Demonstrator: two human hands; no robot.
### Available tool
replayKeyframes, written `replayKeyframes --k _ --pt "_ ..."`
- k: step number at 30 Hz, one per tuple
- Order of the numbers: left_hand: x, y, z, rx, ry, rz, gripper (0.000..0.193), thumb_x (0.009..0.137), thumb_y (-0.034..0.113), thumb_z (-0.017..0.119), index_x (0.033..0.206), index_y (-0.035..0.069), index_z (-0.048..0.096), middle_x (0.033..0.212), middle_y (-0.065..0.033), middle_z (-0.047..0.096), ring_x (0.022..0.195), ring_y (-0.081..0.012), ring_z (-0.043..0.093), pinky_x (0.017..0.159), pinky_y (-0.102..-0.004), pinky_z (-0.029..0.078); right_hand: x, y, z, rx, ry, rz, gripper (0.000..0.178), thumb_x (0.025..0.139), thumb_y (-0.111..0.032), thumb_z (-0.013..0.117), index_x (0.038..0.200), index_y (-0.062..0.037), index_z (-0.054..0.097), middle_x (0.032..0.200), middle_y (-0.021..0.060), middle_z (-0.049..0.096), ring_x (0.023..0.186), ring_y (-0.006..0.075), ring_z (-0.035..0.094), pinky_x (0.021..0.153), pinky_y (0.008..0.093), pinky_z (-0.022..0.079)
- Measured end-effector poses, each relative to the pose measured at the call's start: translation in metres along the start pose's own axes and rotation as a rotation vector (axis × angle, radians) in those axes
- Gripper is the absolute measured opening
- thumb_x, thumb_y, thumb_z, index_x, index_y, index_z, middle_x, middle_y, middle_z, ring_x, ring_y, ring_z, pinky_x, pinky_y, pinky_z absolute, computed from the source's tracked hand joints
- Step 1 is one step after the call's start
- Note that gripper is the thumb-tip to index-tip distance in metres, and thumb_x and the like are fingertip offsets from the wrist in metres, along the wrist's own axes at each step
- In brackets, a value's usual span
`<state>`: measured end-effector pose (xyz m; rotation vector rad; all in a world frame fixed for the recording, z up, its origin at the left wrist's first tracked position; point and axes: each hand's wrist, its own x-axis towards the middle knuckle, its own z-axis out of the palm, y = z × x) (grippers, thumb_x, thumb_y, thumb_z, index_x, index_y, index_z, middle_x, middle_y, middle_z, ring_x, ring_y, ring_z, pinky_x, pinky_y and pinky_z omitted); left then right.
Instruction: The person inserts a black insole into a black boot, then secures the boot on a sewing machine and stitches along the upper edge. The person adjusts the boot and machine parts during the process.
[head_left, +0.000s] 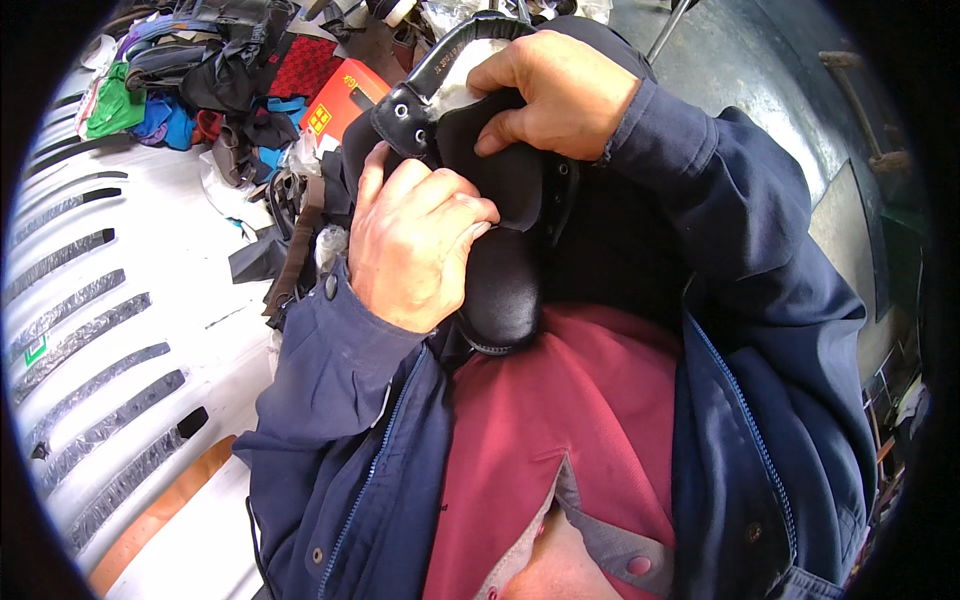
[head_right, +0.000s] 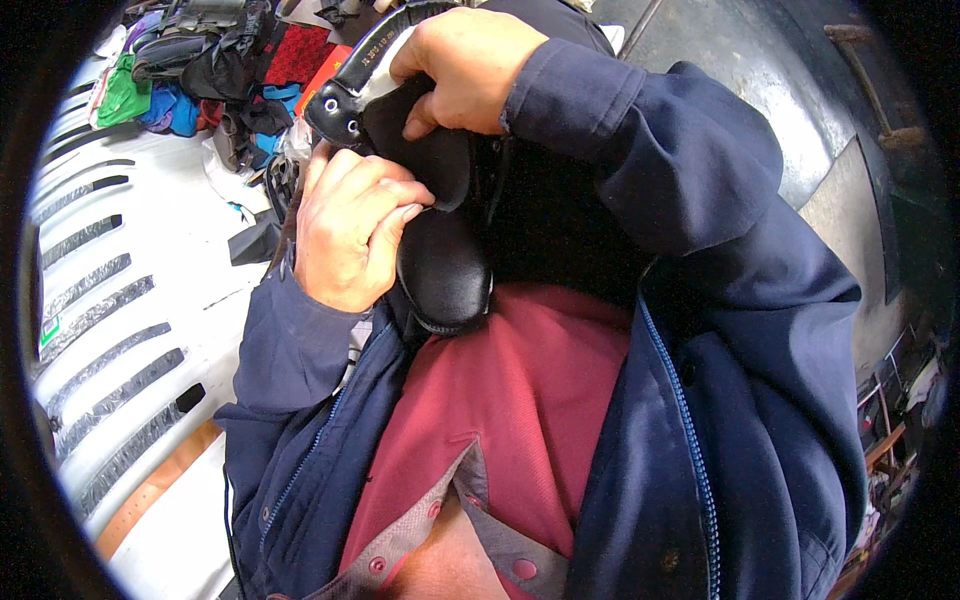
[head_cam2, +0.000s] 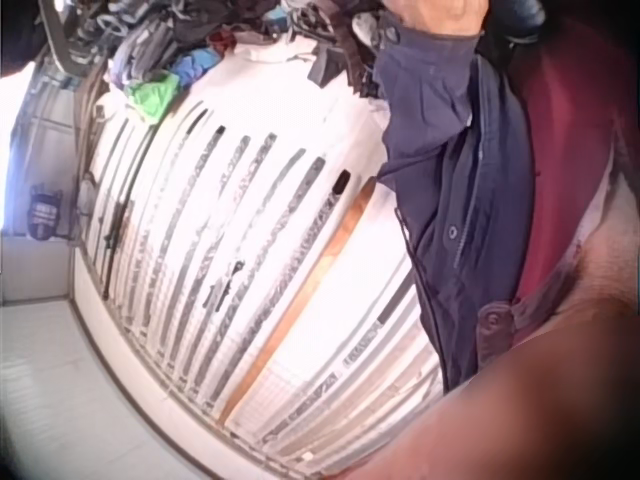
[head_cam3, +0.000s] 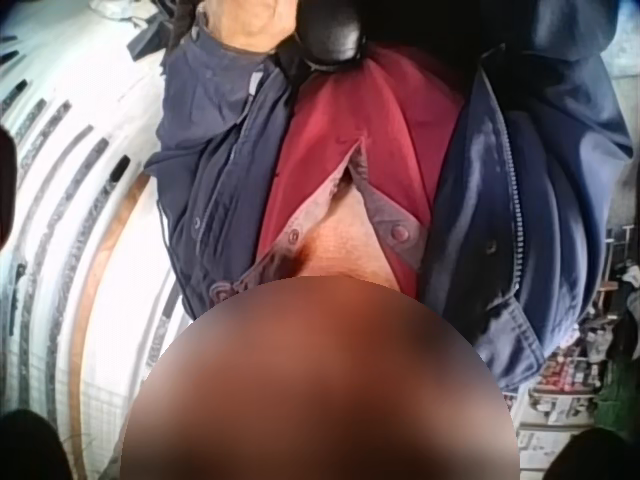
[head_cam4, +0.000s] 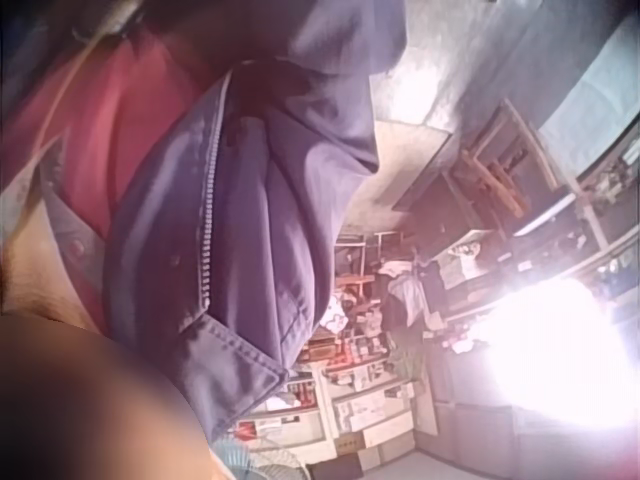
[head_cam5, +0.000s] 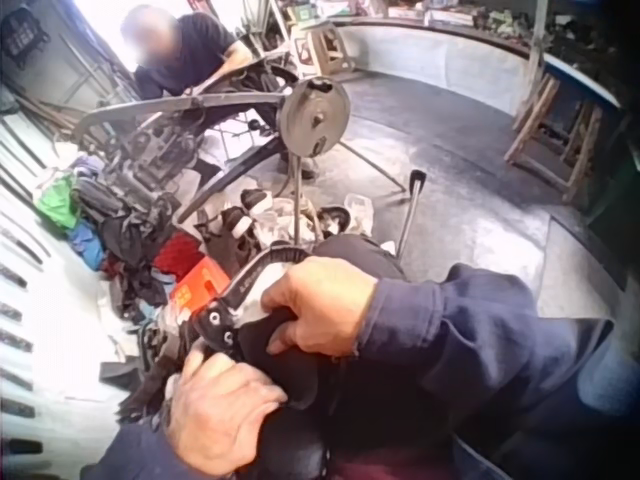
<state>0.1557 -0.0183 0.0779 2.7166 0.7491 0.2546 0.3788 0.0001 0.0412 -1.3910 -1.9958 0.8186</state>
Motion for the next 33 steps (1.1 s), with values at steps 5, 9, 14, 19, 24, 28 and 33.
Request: replayKeyframes --k 5,9,14,19,24,28,33 --pt "-0.001 0.008 -0.008 -0.065 -0.106 -0.061 0.024 0.071 0.017 0.081 0.090 0.011 0.067 0.091 -0.0039 0.059 0.096 -0.0279 0.055 0.107 -0.0560 0.033 0.000 0.001 0.002 0.031 0.005 -0.003 0.037 0.072 -0.023 0.085 0.103 -0.0060 0.074 0.087 0.0163 0.071 0.082 0.0329 0.070 0.075 0.0364 0.054" --pt "0.002 0.014 -0.011 0.001 -0.151 -0.036 0.031 0.068 0.020 0.083 0.091 0.008 0.065 0.091 -0.0068 0.058 0.095 -0.0305 0.054 0.098 -0.0484 0.037 0.000 0.002 0.001 0.005 0.001 -0.027 0.037 0.072 -0.022 0.085 0.103 -0.0055 0.074 0.087 0.0171 0.071 0.082 0.0333 0.070 0.074 0.0369 0.054" --pt "0.002 0.017 -0.012 -0.093 -0.078 -0.132 0.042 0.064 0.011 0.086 0.098 0.009 0.061 0.090 -0.0060 0.057 0.096 -0.0301 0.055 0.107 -0.0513 0.034 0.000 0.005 0.002 -0.004 0.025 -0.076 0.037 0.071 -0.022 0.085 0.102 -0.0050 0.074 0.085 0.0173 0.070 0.080 0.0338 0.069 0.073 0.0368 0.054" --pt "0.003 0.012 -0.013 -0.104 -0.079 -0.082 0.039 0.065 0.010 0.085 0.097 0.004 0.063 0.102 -0.0141 0.055 0.097 -0.0354 0.056 0.087 -0.0415 0.045 0.001 0.005 0.001 0.005 0.038 -0.072 0.036 0.071 -0.022 0.085 0.101 -0.0055 0.074 0.083 0.0171 0.070 0.079 0.0331 0.070 0.071 0.0369 0.054" --pt "0.004 0.013 -0.016 -0.040 -0.126 -0.056 0.035 0.065 0.015 0.086 0.091 0.004 0.065 0.104 -0.0144 0.055 0.096 -0.0341 0.056 0.089 -0.0452 0.043 0.002 0.001 -0.007 -0.015 -0.074 -0.001 0.041 0.072 -0.027 0.083 0.108 -0.0091 0.075 0.091 0.0176 0.073 0.088 0.0343 0.071 0.080 0.0406 0.056" --pt "0.005 0.016 -0.016 0.055 -0.172 -0.023 0.038 0.065 0.019 0.087 0.091 0.005 0.064 0.104 -0.0141 0.055 0.097 -0.0341 0.054 0.092 -0.0454 0.042 0.000 -0.002 -0.007 -0.052 -0.068 -0.005 0.041 0.071 -0.026 0.083 0.107 -0.0091 0.075 0.090 0.0174 0.073 0.088 0.0345 0.071 0.080 0.0409 0.056" --pt "0.006 0.014 -0.015 0.015 -0.162 -0.055 0.039 0.066 0.023 0.086 0.091 0.005 0.062 0.104 -0.0132 0.055 0.099 -0.0343 0.054 0.096 -0.0473 0.039 0.001 0.003 -0.002 -0.032 -0.005 -0.048 0.039 0.071 -0.026 0.084 0.105 -0.0082 0.075 0.088 0.0175 0.072 0.085 0.0348 0.070 0.077 0.0404 0.055"
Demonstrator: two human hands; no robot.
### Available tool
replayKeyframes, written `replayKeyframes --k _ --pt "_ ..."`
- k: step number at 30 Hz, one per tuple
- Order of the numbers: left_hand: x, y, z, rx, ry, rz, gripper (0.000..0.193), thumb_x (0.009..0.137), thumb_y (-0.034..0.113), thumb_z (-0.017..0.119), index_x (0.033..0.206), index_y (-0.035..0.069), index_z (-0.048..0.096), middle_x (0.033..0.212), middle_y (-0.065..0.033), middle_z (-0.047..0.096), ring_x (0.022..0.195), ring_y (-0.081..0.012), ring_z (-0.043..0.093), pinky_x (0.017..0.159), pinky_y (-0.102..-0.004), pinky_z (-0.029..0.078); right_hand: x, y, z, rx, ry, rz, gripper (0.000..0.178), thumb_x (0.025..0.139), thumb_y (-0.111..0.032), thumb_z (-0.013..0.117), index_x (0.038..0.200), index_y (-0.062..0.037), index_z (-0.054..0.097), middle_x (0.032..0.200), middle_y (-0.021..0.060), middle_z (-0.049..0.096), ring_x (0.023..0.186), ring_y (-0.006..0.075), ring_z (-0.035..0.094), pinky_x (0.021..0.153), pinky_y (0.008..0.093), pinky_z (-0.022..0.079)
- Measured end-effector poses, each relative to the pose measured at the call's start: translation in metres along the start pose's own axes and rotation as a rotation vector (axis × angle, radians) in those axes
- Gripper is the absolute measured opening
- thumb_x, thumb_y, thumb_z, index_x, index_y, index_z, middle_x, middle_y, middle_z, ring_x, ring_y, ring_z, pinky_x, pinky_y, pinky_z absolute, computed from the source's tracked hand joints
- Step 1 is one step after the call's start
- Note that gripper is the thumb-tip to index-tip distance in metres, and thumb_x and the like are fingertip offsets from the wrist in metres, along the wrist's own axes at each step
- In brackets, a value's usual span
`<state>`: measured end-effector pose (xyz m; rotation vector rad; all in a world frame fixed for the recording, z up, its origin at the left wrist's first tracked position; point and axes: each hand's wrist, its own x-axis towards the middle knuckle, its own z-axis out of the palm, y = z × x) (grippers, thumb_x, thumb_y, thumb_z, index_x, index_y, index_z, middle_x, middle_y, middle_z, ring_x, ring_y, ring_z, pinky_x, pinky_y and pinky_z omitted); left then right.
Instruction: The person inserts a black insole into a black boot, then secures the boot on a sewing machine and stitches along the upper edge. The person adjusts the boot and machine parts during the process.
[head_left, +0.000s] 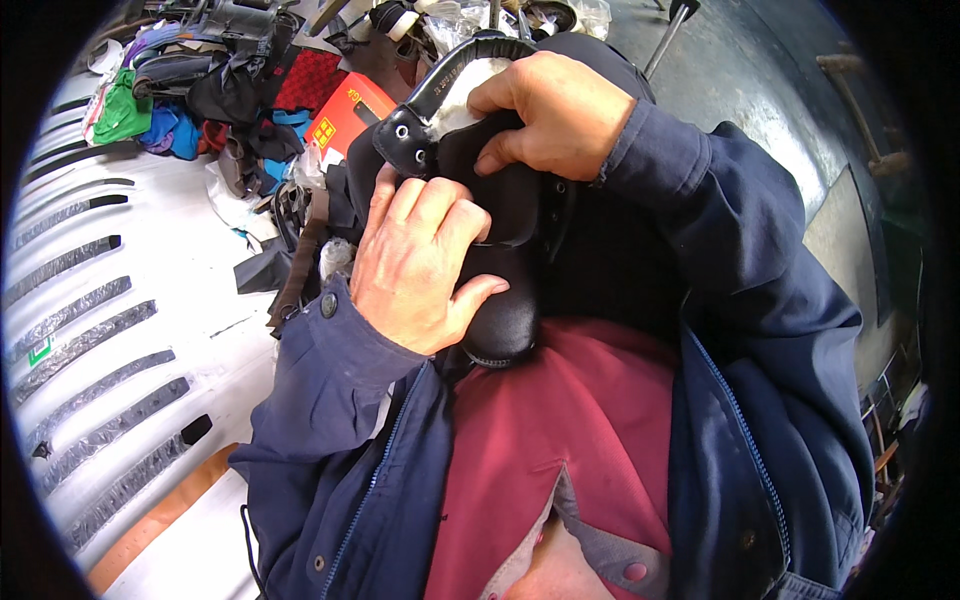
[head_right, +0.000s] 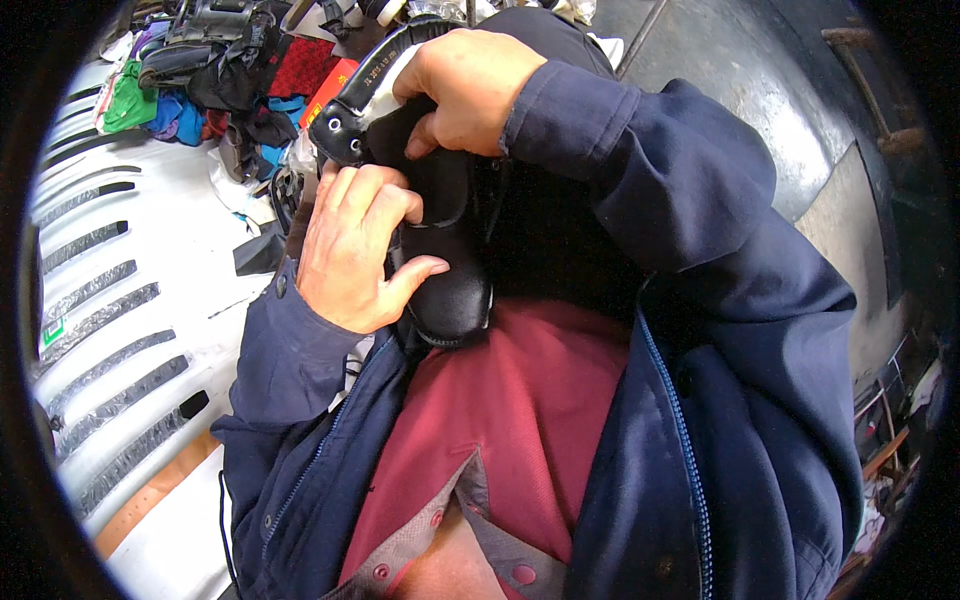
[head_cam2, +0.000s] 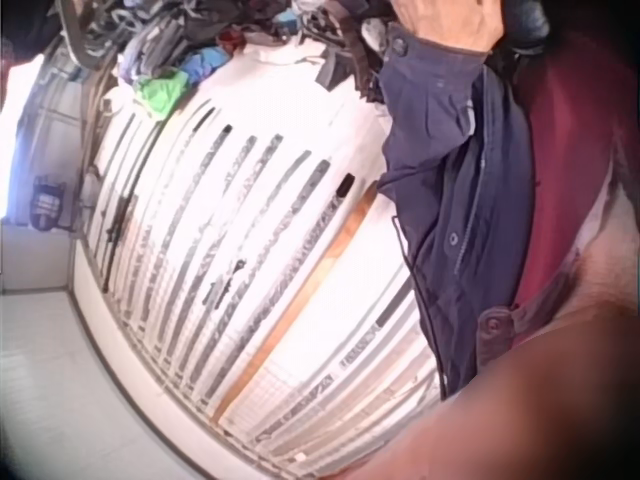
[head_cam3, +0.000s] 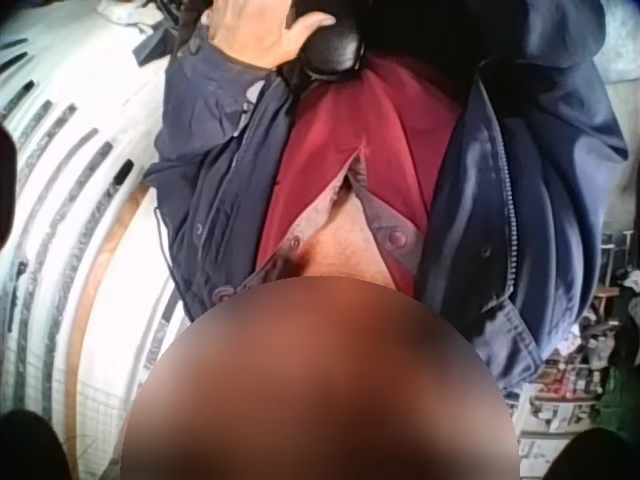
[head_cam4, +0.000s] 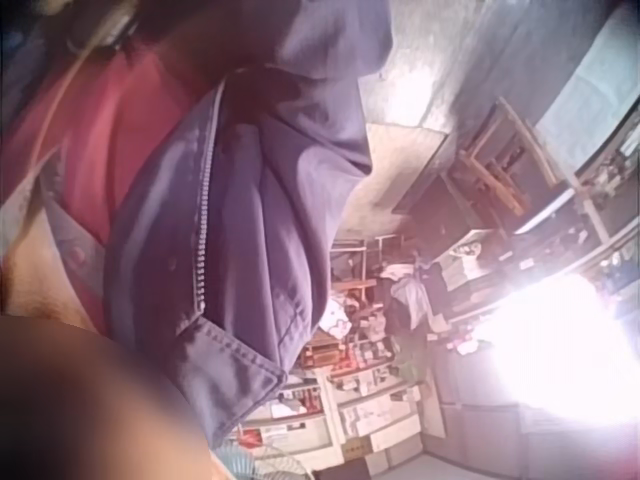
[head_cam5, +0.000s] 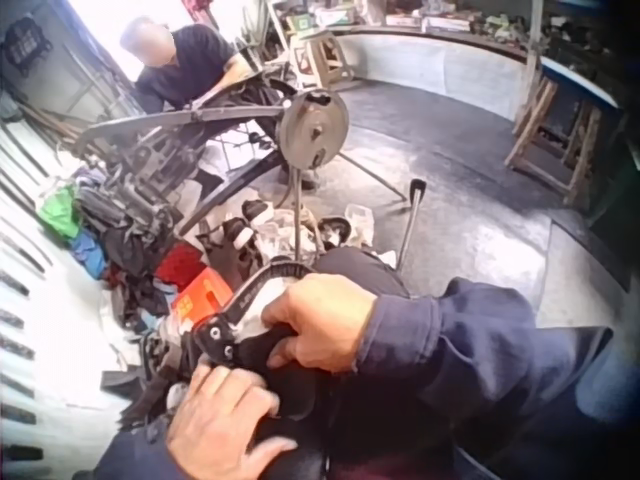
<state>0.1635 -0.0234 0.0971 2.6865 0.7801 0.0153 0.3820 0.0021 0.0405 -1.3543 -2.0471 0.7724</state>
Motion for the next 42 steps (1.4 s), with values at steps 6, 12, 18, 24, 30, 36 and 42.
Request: replayKeyframes --k 6,12,18,24,30,36,42 --pt "-0.001 -0.002 -0.002 0.047 -0.003 0.031 0.040 0.067 0.029 0.085 0.090 0.005 0.063 0.103 -0.0126 0.055 0.100 -0.0342 0.053 0.098 -0.0483 0.038 -0.003 0.004 0.005 0.006 0.059 -0.049 0.036 0.071 -0.024 0.084 0.100 -0.0059 0.074 0.082 0.0180 0.069 0.078 0.0357 0.068 0.069 0.0391 0.053" --pt "0.003 0.002 -0.001 0.175 -0.023 0.068 0.038 0.068 0.032 0.085 0.087 0.005 0.066 0.102 -0.0119 0.056 0.098 -0.0329 0.053 0.095 -0.0469 0.038 -0.003 0.002 0.004 0.005 0.047 -0.041 0.036 0.071 -0.024 0.084 0.100 -0.0052 0.073 0.081 0.0180 0.068 0.078 0.0360 0.068 0.069 0.0392 0.053" --pt "0.001 -0.001 0.002 0.037 0.036 0.068 0.034 0.069 0.025 0.084 0.092 0.007 0.067 0.101 -0.0105 0.060 0.099 -0.0318 0.055 0.094 -0.0451 0.039 -0.004 0.004 0.004 0.018 0.058 -0.044 0.036 0.071 -0.023 0.085 0.100 -0.0042 0.073 0.082 0.0189 0.068 0.079 0.0365 0.068 0.070 0.0394 0.053" --pt "0.000 -0.001 0.001 -0.073 0.031 0.061 0.033 0.071 0.018 0.081 0.100 0.008 0.069 0.096 -0.0072 0.065 0.099 -0.0303 0.055 0.094 -0.0423 0.040 -0.002 0.006 0.006 0.043 0.065 -0.076 0.038 0.071 -0.022 0.085 0.101 -0.0026 0.073 0.084 0.0199 0.069 0.081 0.0373 0.068 0.073 0.0403 0.053" --pt "0.004 0.005 0.001 0.019 -0.008 0.038 0.021 0.078 0.016 0.073 0.097 0.009 0.069 0.093 -0.0068 0.064 0.095 -0.0287 0.054 0.091 -0.0430 0.038 0.000 0.003 0.002 0.006 -0.039 0.024 0.042 0.071 -0.027 0.084 0.108 -0.0088 0.075 0.093 0.0191 0.072 0.092 0.0362 0.070 0.083 0.0417 0.055" --pt "0.013 -0.001 0.008 0.117 -0.009 0.038 0.012 0.077 0.010 0.068 0.089 0.014 0.071 0.074 -0.0012 0.064 0.084 -0.0228 0.056 0.083 -0.0430 0.039 0.000 0.002 0.003 0.000 -0.009 0.004 0.041 0.071 -0.026 0.083 0.108 -0.0090 0.076 0.093 0.0193 0.072 0.092 0.0362 0.070 0.083 0.0418 0.055" --pt "0.024 -0.007 0.005 0.110 -0.016 0.067 0.008 0.077 0.012 0.071 0.081 0.018 0.074 0.066 -0.0031 0.063 0.073 -0.0228 0.057 0.071 -0.0409 0.043 -0.002 0.003 0.002 0.009 -0.002 -0.005 0.040 0.070 -0.025 0.083 0.106 -0.0075 0.075 0.091 0.0194 0.071 0.090 0.0369 0.069 0.080 0.0421 0.055"
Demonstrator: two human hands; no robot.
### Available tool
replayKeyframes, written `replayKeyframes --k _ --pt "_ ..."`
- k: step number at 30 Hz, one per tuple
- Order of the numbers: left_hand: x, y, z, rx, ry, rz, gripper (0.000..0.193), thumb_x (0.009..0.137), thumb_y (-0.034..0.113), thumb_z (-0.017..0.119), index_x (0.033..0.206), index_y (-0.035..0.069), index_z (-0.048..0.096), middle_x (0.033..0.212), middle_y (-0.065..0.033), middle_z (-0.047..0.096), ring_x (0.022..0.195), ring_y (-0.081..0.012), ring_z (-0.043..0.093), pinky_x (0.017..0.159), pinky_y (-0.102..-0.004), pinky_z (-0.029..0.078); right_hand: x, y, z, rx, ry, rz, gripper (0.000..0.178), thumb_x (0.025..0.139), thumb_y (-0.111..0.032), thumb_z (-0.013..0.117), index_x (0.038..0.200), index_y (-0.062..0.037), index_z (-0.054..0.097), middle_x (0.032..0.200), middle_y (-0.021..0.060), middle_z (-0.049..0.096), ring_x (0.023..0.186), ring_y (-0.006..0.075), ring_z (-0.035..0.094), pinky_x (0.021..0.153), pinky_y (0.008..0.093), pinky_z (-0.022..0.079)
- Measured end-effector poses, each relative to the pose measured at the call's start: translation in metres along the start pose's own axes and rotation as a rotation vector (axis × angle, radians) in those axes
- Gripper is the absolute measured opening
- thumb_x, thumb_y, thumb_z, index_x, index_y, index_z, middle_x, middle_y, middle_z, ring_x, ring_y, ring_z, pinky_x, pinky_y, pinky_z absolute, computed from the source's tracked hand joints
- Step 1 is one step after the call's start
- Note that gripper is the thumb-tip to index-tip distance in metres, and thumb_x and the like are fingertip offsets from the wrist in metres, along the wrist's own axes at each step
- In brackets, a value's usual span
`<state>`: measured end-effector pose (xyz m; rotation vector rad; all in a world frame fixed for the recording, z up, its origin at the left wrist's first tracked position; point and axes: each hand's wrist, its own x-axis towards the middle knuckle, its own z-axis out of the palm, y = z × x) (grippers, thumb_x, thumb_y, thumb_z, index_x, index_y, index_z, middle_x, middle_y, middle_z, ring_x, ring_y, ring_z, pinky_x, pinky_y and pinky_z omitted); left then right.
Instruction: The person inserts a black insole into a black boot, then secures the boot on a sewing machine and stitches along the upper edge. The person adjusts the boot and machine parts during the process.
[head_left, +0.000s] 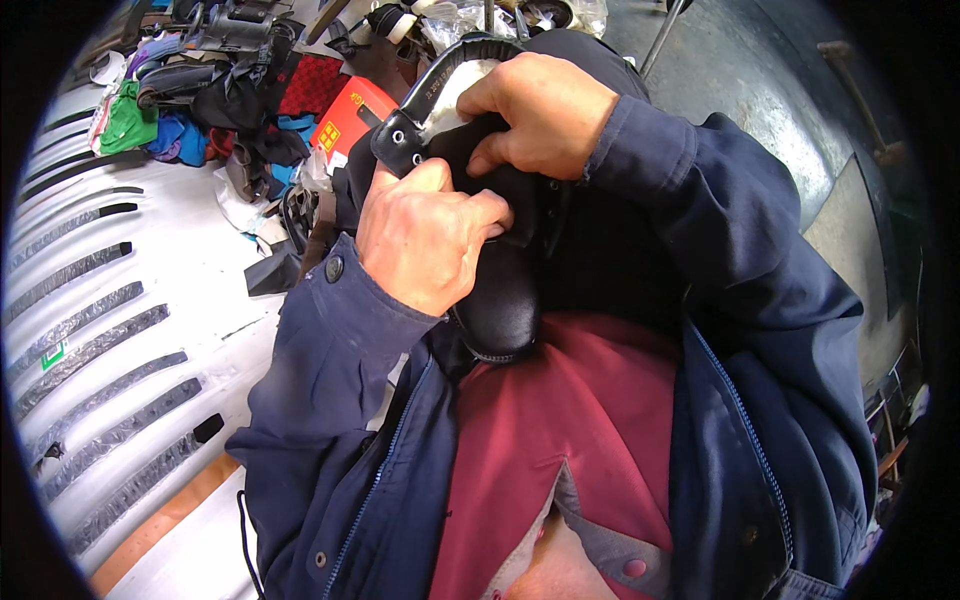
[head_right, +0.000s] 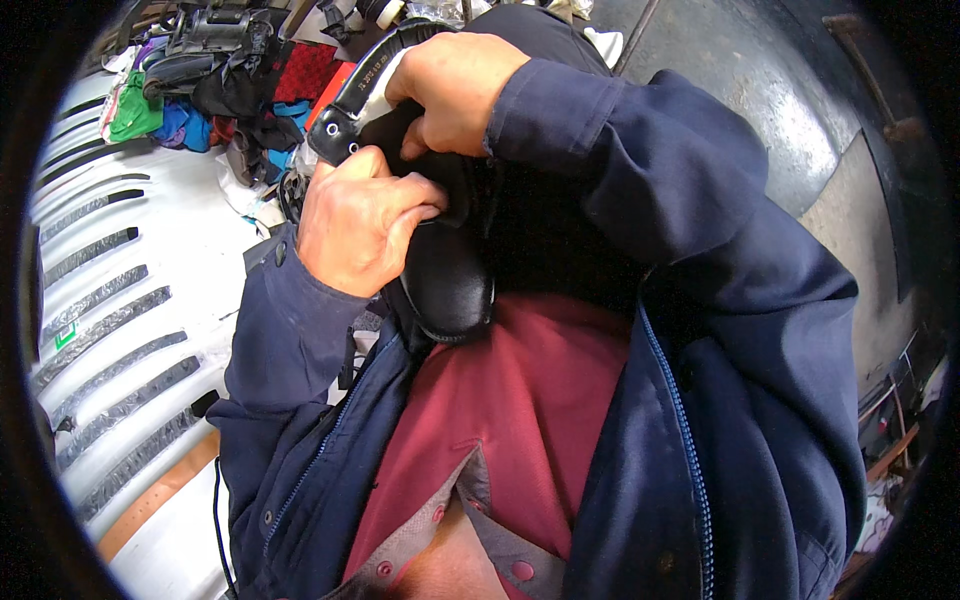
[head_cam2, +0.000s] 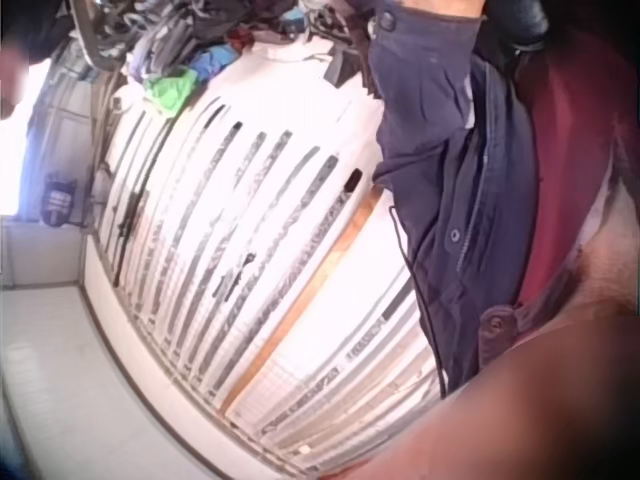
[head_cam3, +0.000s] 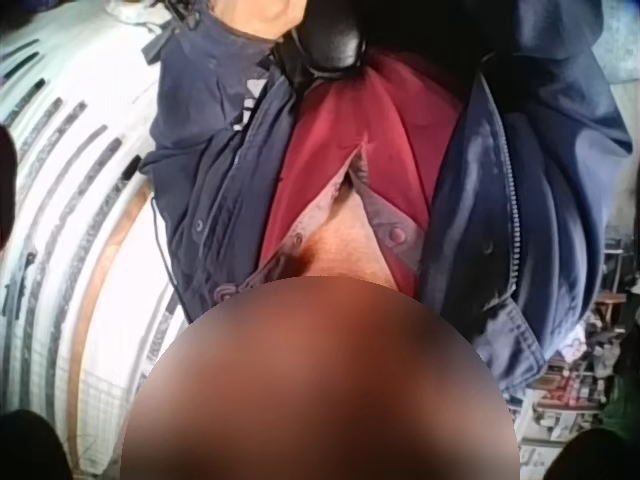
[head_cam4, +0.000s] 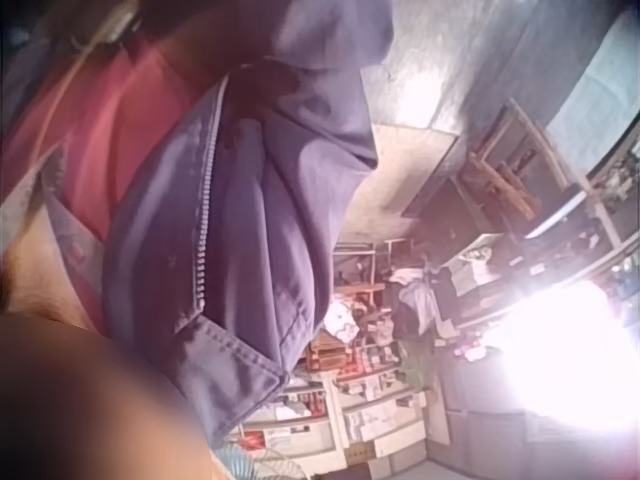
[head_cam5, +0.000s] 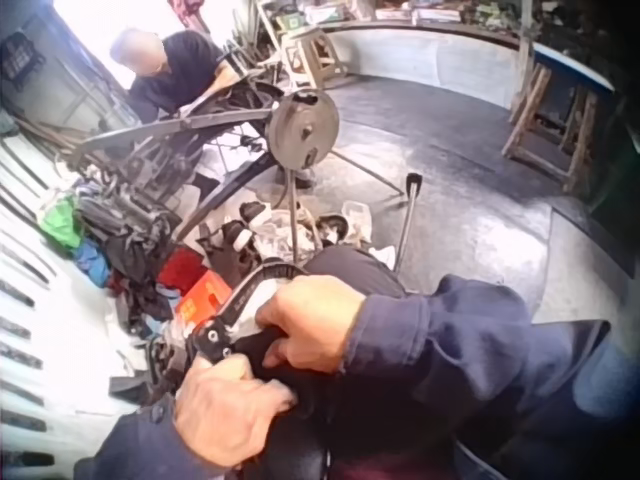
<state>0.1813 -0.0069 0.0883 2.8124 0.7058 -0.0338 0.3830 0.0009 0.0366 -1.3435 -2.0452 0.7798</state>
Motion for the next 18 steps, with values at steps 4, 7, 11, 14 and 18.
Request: replayKeyframes --k 4,7,11,14,18 --pt "0.006 -0.001 -0.003 0.008 0.001 0.027 0.008 0.076 0.016 0.074 0.084 0.018 0.077 0.067 -0.0091 0.060 0.065 -0.0272 0.060 0.059 -0.0407 0.048 0.000 0.000 -0.001 -0.006 0.000 0.008 0.040 0.070 -0.024 0.083 0.106 -0.0077 0.075 0.092 0.0193 0.071 0.090 0.0369 0.069 0.080 0.0424 0.055" --pt "0.009 0.001 -0.005 0.024 0.001 0.000 0.007 0.076 0.019 0.075 0.083 0.018 0.077 0.067 -0.0105 0.058 0.063 -0.0294 0.061 0.058 -0.0421 0.049 0.001 0.000 -0.002 -0.014 -0.022 0.029 0.041 0.070 -0.024 0.082 0.107 -0.0099 0.076 0.095 0.0189 0.072 0.094 0.0360 0.070 0.083 0.0425 0.056" --pt "0.012 0.006 -0.007 0.067 -0.019 -0.041 0.010 0.073 0.022 0.078 0.081 0.017 0.076 0.069 -0.0118 0.060 0.063 -0.0310 0.063 0.059 -0.0426 0.050 0.002 -0.001 -0.003 -0.033 -0.035 0.027 0.041 0.069 -0.024 0.082 0.108 -0.0100 0.076 0.096 0.0190 0.072 0.094 0.0358 0.070 0.083 0.0428 0.056" --pt "0.015 0.011 -0.004 0.207 0.022 -0.021 0.012 0.072 0.024 0.079 0.080 0.016 0.075 0.071 -0.0129 0.061 0.064 -0.0316 0.065 0.060 -0.0428 0.052 0.002 -0.002 -0.003 -0.026 -0.058 0.054 0.041 0.069 -0.023 0.082 0.107 -0.0101 0.076 0.097 0.0187 0.072 0.094 0.0358 0.070 0.084 0.0429 0.056" --pt "0.017 0.012 -0.003 0.210 -0.041 -0.058 0.017 0.071 0.026 0.081 0.082 0.015 0.076 0.070 -0.0129 0.062 0.064 -0.0316 0.066 0.060 -0.0427 0.053 0.000 0.000 -0.002 -0.014 -0.029 0.030 0.039 0.069 -0.022 0.082 0.105 -0.0081 0.076 0.093 0.0193 0.072 0.091 0.0369 0.069 0.081 0.0432 0.055"
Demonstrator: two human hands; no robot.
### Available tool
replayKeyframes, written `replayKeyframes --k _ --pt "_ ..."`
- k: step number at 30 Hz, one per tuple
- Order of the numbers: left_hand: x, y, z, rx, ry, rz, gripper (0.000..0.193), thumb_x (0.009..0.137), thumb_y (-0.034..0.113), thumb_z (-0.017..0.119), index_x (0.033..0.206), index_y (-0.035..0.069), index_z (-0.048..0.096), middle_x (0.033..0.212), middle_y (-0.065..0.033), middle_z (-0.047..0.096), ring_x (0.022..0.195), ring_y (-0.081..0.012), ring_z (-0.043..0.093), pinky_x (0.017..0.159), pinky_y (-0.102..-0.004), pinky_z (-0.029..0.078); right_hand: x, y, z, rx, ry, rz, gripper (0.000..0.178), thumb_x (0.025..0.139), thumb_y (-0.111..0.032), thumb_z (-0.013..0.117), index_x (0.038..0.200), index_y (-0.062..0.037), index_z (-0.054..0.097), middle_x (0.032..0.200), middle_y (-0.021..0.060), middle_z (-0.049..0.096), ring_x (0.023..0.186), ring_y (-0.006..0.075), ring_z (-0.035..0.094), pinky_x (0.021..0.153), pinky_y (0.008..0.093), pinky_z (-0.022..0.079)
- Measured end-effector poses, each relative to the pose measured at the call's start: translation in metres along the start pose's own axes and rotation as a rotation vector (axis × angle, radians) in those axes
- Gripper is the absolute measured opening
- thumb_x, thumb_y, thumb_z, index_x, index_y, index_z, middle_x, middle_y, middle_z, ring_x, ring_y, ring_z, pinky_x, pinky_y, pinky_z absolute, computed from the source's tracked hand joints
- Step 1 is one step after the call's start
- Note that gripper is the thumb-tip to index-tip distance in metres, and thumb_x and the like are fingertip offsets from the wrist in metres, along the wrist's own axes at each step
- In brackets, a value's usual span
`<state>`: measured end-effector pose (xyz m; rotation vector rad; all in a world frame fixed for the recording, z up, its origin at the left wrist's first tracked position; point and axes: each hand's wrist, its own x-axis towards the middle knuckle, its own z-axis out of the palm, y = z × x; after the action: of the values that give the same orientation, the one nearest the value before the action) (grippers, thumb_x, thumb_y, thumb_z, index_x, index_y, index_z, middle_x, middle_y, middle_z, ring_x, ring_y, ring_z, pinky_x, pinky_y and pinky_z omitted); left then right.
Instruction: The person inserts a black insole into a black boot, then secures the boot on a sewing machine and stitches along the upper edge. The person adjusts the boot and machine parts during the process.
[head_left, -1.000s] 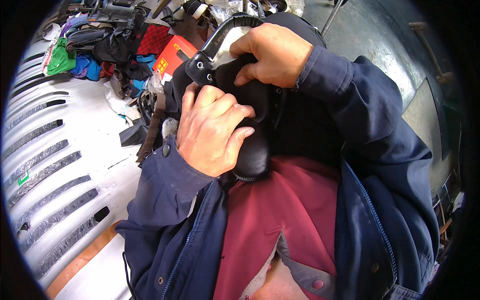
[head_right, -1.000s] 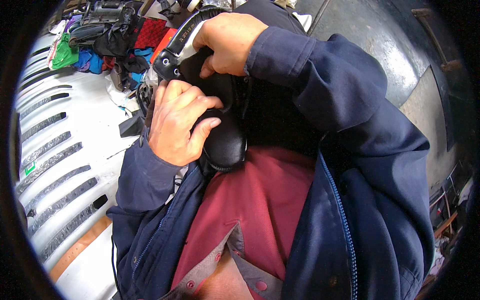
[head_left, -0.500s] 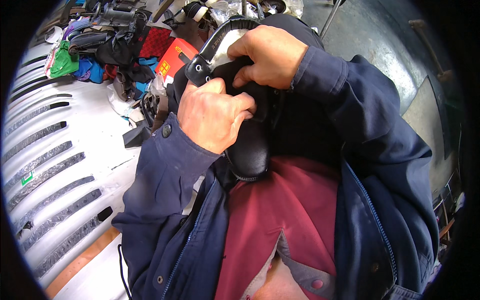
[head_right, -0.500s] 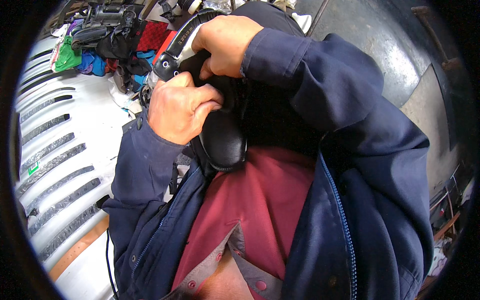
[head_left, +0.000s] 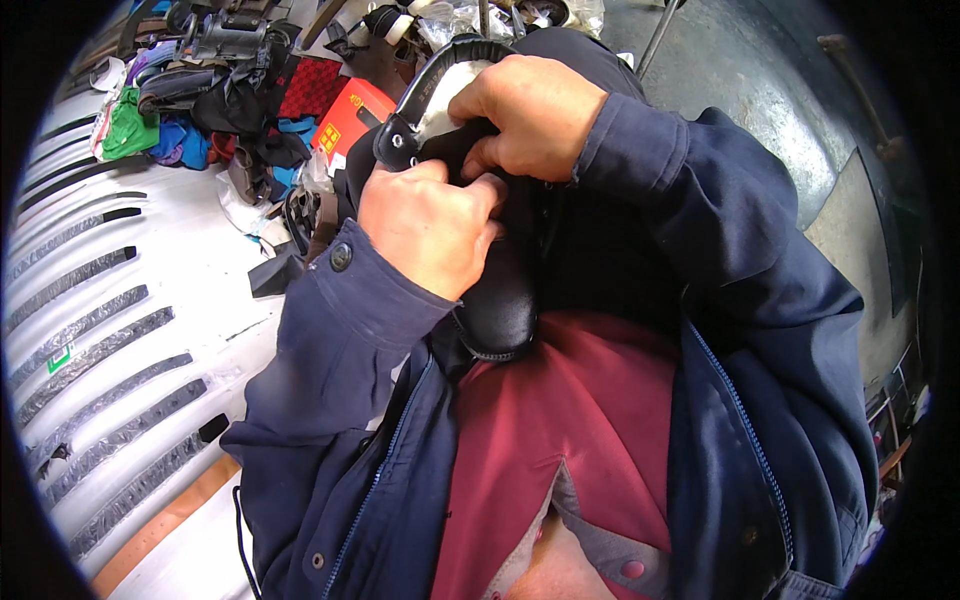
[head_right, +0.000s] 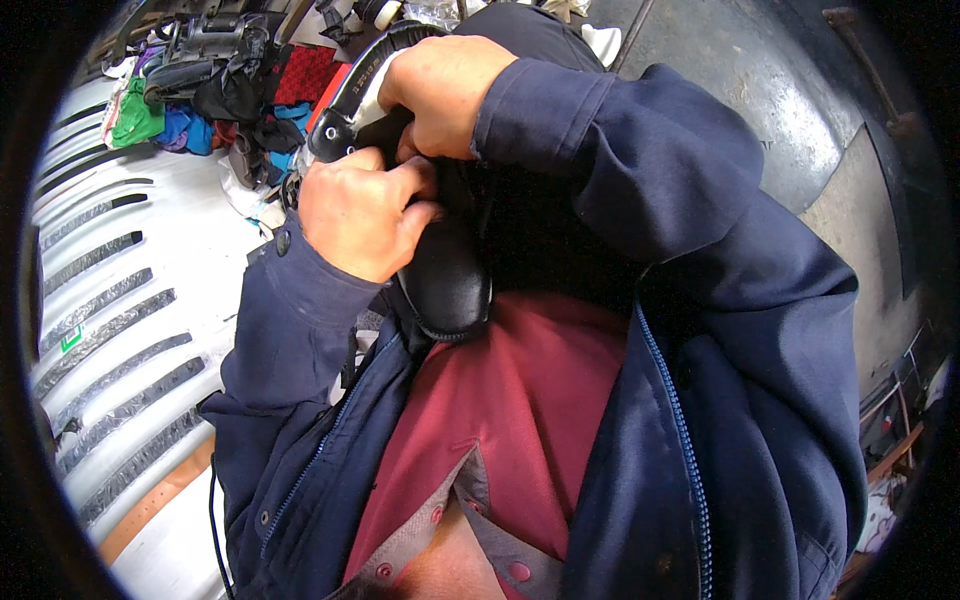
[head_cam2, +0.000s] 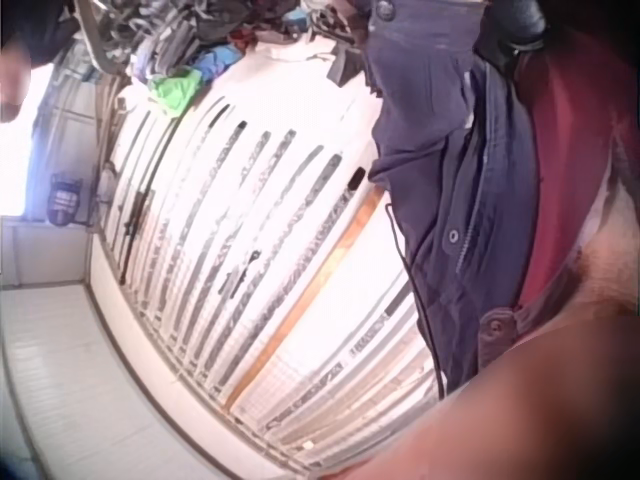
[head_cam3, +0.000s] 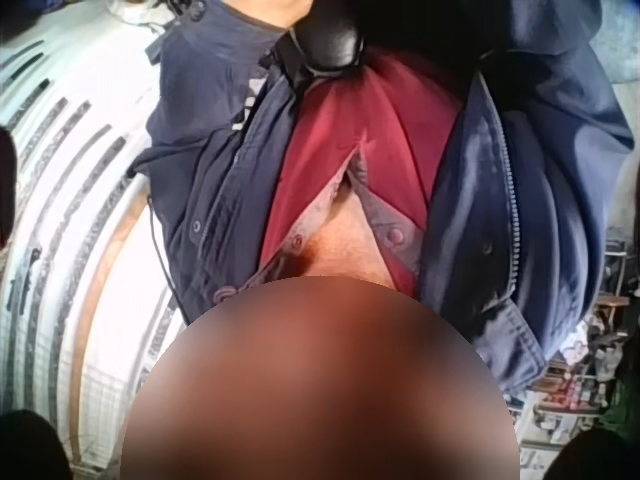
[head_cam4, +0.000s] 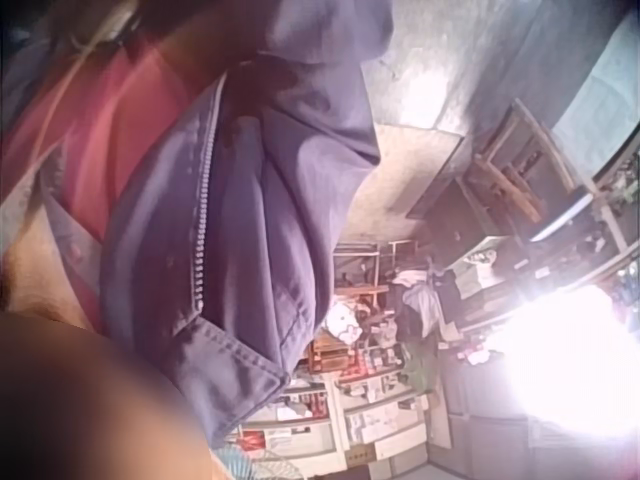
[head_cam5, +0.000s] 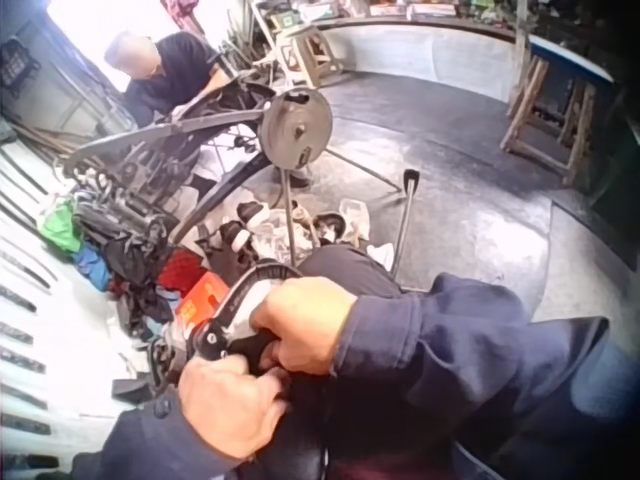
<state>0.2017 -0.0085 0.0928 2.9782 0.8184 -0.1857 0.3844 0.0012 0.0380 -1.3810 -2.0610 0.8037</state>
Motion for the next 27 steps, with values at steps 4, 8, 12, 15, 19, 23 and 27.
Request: replayKeyframes --k 4,8,12,15,19,23,27 --pt "0.002 -0.006 -0.003 -0.095 -0.054 -0.032 0.022 0.070 0.028 0.082 0.085 0.013 0.077 0.069 -0.0125 0.063 0.065 -0.0315 0.066 0.061 -0.0423 0.053 0.000 0.000 0.001 -0.005 0.012 -0.004 0.039 0.069 -0.022 0.082 0.106 -0.0084 0.076 0.093 0.0191 0.072 0.091 0.0369 0.069 0.081 0.0431 0.055" --pt "0.004 -0.002 -0.005 -0.022 -0.099 -0.051 0.022 0.071 0.029 0.082 0.086 0.013 0.077 0.071 -0.0138 0.065 0.066 -0.0315 0.067 0.062 -0.0420 0.054 0.002 -0.002 0.001 -0.039 0.010 0.004 0.040 0.069 -0.022 0.082 0.107 -0.0105 0.077 0.096 0.0179 0.073 0.095 0.0358 0.070 0.084 0.0429 0.056" --pt "0.007 0.004 -0.005 0.068 -0.120 -0.010 0.023 0.071 0.030 0.082 0.086 0.013 0.077 0.072 -0.0143 0.066 0.067 -0.0315 0.068 0.063 -0.0413 0.055 0.000 -0.002 0.000 -0.027 -0.015 0.017 0.039 0.069 -0.022 0.082 0.105 -0.0099 0.077 0.095 0.0180 0.072 0.094 0.0357 0.070 0.083 0.0433 0.056" --pt "0.008 0.005 -0.006 0.076 -0.119 -0.003 0.023 0.072 0.031 0.081 0.086 0.013 0.077 0.071 -0.0139 0.066 0.067 -0.0313 0.068 0.063 -0.0412 0.055 0.000 -0.002 0.000 -0.026 -0.020 0.017 0.038 0.068 -0.023 0.082 0.103 -0.0094 0.077 0.094 0.0184 0.072 0.094 0.0356 0.070 0.083 0.0434 0.056" --pt "0.013 -0.004 -0.010 -0.009 -0.171 -0.012 0.021 0.072 0.031 0.081 0.083 0.013 0.077 0.070 -0.0142 0.068 0.068 -0.0305 0.069 0.063 -0.0413 0.055 0.001 0.000 0.002 -0.039 0.021 0.004 0.038 0.067 -0.022 0.081 0.102 -0.0089 0.077 0.094 0.0191 0.072 0.094 0.0355 0.070 0.082 0.0433 0.056" --pt "0.014 -0.003 -0.011 0.007 -0.211 -0.024 0.018 0.072 0.030 0.080 0.081 0.014 0.078 0.071 -0.0144 0.069 0.070 -0.0301 0.070 0.063 -0.0418 0.055 0.002 0.001 0.004 -0.038 0.044 -0.011 0.038 0.066 -0.021 0.080 0.101 -0.0080 0.077 0.093 0.0194 0.072 0.093 0.0357 0.070 0.082 0.0430 0.056" --pt "0.014 0.006 -0.003 0.113 -0.247 -0.022 0.013 0.075 0.025 0.076 0.081 0.013 0.077 0.071 -0.0141 0.068 0.069 -0.0313 0.070 0.065 -0.0428 0.055 0.001 0.001 0.004 -0.059 0.029 -0.022 0.037 0.065 -0.021 0.081 0.100 -0.0067 0.077 0.093 0.0192 0.072 0.093 0.0360 0.070 0.081 0.0431 0.056"
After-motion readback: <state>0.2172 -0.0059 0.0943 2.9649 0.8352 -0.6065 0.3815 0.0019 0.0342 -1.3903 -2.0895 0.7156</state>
